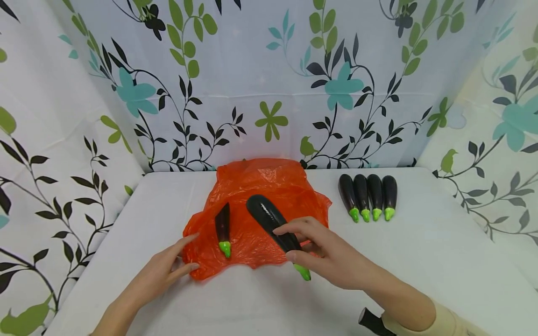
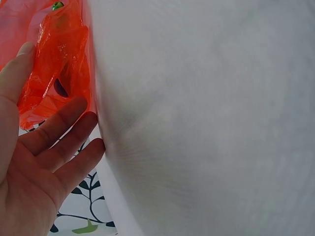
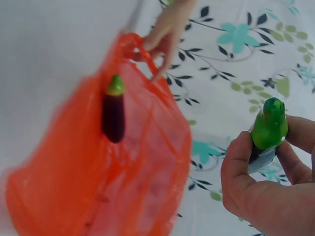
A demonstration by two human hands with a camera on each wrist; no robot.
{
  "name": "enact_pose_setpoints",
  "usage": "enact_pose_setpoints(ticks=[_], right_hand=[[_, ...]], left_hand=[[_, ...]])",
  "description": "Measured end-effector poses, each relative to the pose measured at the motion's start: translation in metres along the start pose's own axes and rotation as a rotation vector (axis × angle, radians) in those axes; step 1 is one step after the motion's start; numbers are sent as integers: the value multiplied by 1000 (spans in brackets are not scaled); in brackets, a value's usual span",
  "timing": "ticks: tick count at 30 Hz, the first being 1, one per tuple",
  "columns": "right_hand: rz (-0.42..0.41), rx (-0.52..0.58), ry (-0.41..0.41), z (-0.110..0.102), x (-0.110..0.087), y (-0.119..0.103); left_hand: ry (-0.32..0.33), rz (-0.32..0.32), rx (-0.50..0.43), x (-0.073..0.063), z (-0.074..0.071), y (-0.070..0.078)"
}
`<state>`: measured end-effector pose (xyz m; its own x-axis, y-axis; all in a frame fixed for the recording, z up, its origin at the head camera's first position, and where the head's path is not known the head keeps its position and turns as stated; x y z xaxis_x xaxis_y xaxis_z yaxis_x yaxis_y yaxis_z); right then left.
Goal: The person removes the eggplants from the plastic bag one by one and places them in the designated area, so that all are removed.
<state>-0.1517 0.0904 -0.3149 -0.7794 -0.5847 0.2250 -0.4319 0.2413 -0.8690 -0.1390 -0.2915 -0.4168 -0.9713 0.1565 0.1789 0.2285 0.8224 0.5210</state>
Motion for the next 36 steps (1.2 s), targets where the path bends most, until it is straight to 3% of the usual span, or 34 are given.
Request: enact_pose_setpoints(ticks=[5, 11, 22, 36], right_hand=[[-47, 43, 90, -19, -9, -12], [-71, 15, 230, -41, -14, -18], [59, -96, 415, -81, -21, -12], [217, -123, 451, -104, -31, 24]], left_hand=[[5, 0, -3, 0, 1, 1], [11, 0, -3, 0, 1, 1], [23, 19, 6, -1, 1, 2], [-2, -9, -4, 0, 0, 3]])
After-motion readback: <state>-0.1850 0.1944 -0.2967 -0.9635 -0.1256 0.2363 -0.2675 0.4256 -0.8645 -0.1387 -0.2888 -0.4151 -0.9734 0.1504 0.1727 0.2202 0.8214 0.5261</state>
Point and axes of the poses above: each hand's wrist, its own x-axis towards the middle knuckle, its own z-axis out of the palm, y = z × x, the point moved 1 cm from there along x, towards the middle knuckle, and after that the axes turned 8 degrees about y, right-handed, at the moved point
